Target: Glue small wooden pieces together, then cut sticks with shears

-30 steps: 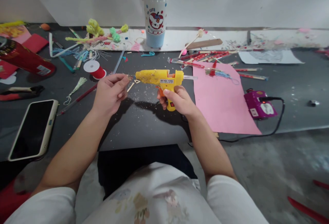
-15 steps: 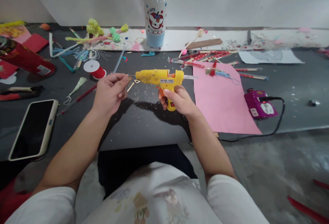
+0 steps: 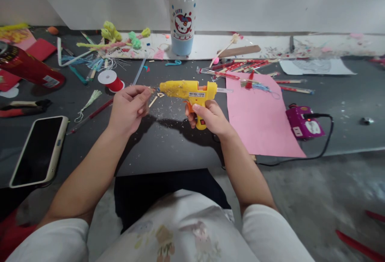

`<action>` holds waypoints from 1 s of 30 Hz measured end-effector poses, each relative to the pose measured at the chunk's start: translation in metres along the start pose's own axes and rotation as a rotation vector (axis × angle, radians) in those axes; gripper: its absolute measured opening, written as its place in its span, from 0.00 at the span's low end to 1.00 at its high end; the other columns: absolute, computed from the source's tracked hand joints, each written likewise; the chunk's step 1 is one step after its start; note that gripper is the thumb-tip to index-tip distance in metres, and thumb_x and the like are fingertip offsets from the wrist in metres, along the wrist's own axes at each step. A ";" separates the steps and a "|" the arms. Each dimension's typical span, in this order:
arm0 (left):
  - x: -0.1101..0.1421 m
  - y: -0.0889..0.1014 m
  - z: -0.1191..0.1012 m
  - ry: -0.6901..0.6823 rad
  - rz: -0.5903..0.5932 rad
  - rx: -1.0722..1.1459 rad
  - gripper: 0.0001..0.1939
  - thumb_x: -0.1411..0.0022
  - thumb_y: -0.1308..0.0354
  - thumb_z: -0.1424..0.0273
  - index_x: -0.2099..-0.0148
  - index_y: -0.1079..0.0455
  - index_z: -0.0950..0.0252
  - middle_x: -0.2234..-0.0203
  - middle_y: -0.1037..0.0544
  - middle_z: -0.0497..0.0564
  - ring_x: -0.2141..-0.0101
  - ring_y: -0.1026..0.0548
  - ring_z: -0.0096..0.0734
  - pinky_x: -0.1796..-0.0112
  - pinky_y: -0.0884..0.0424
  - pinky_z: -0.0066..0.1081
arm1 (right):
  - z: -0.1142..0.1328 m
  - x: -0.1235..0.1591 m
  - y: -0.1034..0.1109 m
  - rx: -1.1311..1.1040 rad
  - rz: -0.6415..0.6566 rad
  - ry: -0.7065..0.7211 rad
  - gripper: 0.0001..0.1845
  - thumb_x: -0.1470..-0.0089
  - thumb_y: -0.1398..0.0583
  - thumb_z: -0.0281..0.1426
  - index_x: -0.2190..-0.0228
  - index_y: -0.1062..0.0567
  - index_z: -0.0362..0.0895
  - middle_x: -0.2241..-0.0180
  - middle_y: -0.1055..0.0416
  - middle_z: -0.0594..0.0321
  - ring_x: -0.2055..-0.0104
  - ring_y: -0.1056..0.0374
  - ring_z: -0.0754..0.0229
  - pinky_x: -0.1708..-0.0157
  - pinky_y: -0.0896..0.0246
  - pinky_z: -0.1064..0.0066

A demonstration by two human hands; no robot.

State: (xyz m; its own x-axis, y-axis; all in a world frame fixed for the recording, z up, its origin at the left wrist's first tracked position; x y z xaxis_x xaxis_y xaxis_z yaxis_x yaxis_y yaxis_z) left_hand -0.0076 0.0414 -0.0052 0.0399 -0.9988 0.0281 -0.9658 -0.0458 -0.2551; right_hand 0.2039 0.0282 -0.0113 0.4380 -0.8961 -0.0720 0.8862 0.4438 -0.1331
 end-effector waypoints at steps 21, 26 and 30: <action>0.000 0.001 -0.001 -0.007 -0.018 -0.017 0.13 0.51 0.28 0.61 0.70 0.25 0.62 0.85 0.38 0.40 0.87 0.49 0.14 0.85 0.51 0.24 | -0.002 0.000 0.001 0.021 -0.001 -0.028 0.20 0.46 0.38 0.48 0.73 0.25 0.42 0.79 0.32 0.66 0.81 0.34 0.66 0.81 0.39 0.72; 0.001 0.001 -0.004 -0.005 -0.019 -0.041 0.12 0.48 0.29 0.62 0.69 0.25 0.63 0.86 0.40 0.39 0.87 0.49 0.15 0.84 0.51 0.24 | -0.003 0.001 0.002 0.027 0.006 -0.051 0.21 0.46 0.38 0.48 0.73 0.25 0.42 0.79 0.32 0.66 0.81 0.34 0.66 0.81 0.39 0.73; 0.000 0.001 -0.004 -0.022 -0.013 -0.009 0.13 0.51 0.28 0.60 0.69 0.25 0.64 0.86 0.40 0.39 0.87 0.49 0.14 0.85 0.52 0.24 | -0.002 0.001 0.002 0.010 0.017 -0.038 0.19 0.45 0.38 0.46 0.73 0.24 0.42 0.79 0.32 0.66 0.80 0.34 0.67 0.81 0.39 0.74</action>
State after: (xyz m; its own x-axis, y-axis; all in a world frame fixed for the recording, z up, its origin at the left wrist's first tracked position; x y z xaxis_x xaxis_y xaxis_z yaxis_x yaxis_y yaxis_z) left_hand -0.0095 0.0416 -0.0021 0.0576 -0.9983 0.0103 -0.9675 -0.0583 -0.2461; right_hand 0.2055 0.0278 -0.0136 0.4579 -0.8882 -0.0370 0.8800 0.4588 -0.1226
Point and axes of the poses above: each hand's wrist, its own x-axis away from the middle knuckle, its own y-axis out of the back of the hand, z = x × y, the point moved 4 cm from there along -x, towards the middle knuckle
